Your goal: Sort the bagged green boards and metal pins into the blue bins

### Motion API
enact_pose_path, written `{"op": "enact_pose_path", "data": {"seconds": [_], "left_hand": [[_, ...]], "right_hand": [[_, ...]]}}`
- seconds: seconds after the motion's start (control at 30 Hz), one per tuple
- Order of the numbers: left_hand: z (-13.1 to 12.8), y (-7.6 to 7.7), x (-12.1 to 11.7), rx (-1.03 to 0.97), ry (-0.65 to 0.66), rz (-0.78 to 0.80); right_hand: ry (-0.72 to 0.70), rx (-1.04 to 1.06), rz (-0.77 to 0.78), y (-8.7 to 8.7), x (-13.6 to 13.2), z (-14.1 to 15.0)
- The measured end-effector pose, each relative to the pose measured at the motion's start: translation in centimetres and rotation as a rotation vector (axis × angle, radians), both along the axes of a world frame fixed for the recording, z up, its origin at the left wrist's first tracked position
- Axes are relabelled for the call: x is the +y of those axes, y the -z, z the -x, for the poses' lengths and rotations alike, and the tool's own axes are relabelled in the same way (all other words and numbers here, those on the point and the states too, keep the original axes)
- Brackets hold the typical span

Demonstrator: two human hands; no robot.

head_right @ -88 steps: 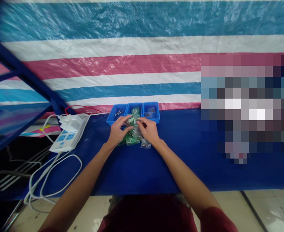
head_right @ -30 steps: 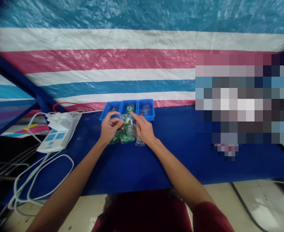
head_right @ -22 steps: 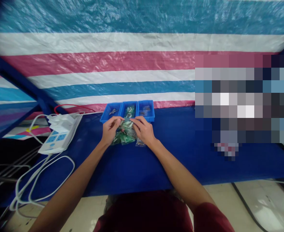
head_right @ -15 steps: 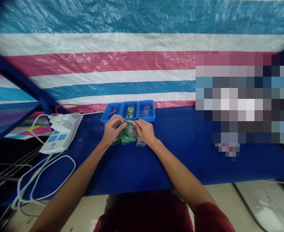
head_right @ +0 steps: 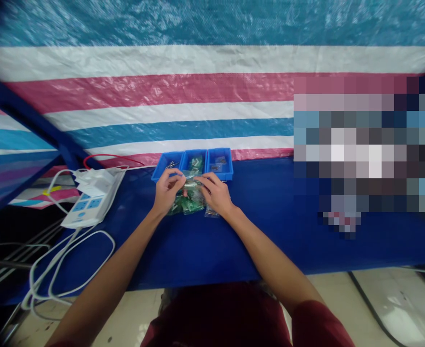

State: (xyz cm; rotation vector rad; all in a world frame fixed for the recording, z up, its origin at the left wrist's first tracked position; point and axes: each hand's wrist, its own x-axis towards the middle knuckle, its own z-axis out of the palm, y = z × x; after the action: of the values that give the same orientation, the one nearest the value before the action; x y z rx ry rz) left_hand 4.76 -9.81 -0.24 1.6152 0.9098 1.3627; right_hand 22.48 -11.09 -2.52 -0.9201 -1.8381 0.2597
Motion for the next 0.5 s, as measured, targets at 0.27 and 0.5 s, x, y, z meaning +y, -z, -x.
{"op": "enact_pose_path", "data": {"seconds": [0.27, 0.5], "left_hand": [[0.29, 0.72, 0.49, 0.249, -0.083, -0.158], [0.07, 0.0, -0.48, 0.109, 0.006, 0.02]], "right_hand": [[0.079, 0.009, 0.028, -0.25, 0.26, 0.12], [0.09, 0.052, 0.064, -0.72, -0.28, 0.07]]}}
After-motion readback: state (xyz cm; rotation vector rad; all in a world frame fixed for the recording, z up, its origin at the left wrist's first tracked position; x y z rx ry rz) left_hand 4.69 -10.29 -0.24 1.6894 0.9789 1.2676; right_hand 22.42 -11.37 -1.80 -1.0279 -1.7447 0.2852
